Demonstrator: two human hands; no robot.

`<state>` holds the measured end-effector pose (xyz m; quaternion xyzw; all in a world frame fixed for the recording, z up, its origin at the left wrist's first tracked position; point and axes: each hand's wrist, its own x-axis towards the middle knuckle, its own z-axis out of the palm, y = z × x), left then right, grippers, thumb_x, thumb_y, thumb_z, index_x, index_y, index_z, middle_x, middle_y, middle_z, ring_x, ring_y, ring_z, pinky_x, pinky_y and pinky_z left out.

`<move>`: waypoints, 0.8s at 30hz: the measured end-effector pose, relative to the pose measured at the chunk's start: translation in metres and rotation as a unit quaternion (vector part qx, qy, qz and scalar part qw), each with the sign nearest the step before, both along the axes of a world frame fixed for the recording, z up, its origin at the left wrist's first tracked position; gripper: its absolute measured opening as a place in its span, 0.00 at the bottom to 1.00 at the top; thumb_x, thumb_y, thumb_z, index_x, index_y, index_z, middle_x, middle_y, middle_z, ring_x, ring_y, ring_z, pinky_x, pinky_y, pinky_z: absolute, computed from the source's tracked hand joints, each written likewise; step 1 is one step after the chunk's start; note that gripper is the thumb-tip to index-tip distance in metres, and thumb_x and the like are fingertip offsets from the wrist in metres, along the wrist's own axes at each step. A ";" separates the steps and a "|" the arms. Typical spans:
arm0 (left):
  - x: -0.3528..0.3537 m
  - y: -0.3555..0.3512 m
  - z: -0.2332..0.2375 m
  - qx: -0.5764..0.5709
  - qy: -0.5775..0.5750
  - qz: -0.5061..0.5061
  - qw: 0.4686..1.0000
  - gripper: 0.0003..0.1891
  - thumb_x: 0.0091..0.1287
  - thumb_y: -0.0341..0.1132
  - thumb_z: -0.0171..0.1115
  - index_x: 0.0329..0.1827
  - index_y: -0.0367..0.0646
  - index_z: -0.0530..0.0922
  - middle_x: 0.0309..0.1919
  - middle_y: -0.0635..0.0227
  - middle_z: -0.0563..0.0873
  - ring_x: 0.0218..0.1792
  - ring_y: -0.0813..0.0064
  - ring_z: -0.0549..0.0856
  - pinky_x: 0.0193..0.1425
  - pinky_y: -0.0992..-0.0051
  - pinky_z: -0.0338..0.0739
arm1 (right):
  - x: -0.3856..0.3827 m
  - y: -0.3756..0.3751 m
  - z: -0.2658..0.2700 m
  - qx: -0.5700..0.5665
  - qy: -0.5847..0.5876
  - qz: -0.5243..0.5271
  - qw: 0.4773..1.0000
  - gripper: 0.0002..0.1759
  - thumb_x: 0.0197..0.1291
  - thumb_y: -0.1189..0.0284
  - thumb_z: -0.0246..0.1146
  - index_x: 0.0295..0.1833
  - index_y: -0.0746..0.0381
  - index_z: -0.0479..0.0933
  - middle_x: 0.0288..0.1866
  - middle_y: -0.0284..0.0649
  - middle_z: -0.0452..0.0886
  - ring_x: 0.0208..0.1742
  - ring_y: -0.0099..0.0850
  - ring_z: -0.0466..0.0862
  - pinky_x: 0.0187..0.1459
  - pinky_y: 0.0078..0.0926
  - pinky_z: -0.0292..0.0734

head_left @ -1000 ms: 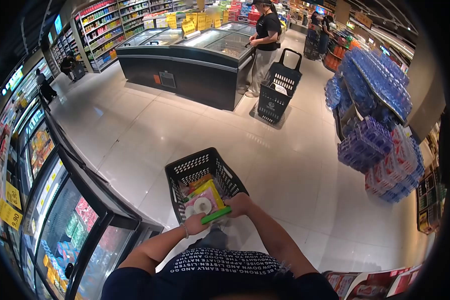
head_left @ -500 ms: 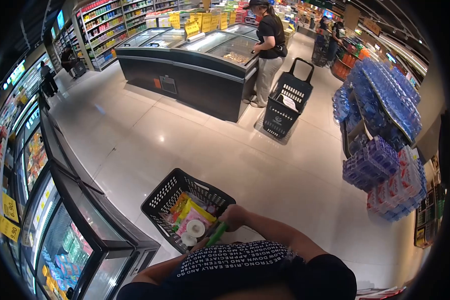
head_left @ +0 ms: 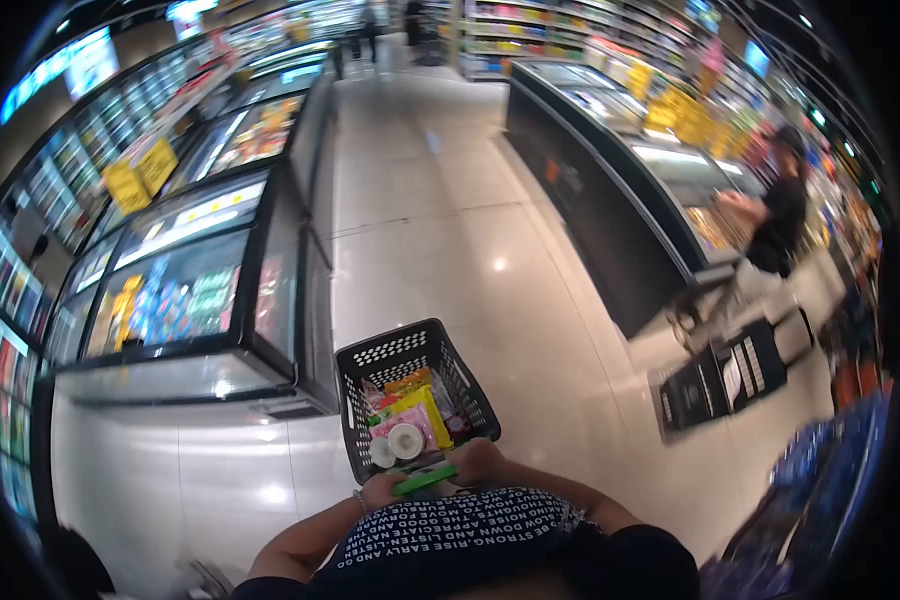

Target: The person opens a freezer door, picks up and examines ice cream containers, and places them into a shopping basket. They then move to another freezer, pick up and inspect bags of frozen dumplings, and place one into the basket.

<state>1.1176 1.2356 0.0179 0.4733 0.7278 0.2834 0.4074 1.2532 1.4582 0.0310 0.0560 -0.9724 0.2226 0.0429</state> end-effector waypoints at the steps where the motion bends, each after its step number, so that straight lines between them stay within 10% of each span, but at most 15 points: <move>1: 0.009 0.006 -0.001 0.016 0.018 0.030 0.999 0.17 0.50 0.42 0.63 0.42 0.46 0.77 0.33 0.55 0.82 0.35 0.56 0.82 0.41 0.64 0.75 | 0.001 0.008 -0.001 -0.012 0.001 0.026 1.000 0.17 0.38 0.55 0.63 0.25 0.57 0.72 0.16 0.40 0.75 0.20 0.40 0.79 0.22 0.38 0.72; 12: 0.138 0.056 0.000 0.019 -0.005 0.240 0.971 0.16 0.52 0.43 0.63 0.39 0.45 0.74 0.29 0.58 0.81 0.35 0.63 0.82 0.41 0.68 0.74 | 0.023 0.080 0.011 0.068 0.038 0.184 0.980 0.15 0.36 0.55 0.64 0.19 0.55 0.71 0.13 0.38 0.73 0.17 0.39 0.77 0.19 0.36 0.71; 24: 0.167 0.130 -0.024 0.039 -0.086 0.227 0.969 0.26 0.57 0.44 0.60 0.52 0.39 0.62 0.40 0.45 0.78 0.43 0.51 0.78 0.47 0.62 0.71 | -0.022 0.147 0.013 0.192 0.050 0.329 0.923 0.13 0.35 0.56 0.64 0.20 0.52 0.73 0.19 0.33 0.75 0.26 0.33 0.78 0.30 0.36 0.71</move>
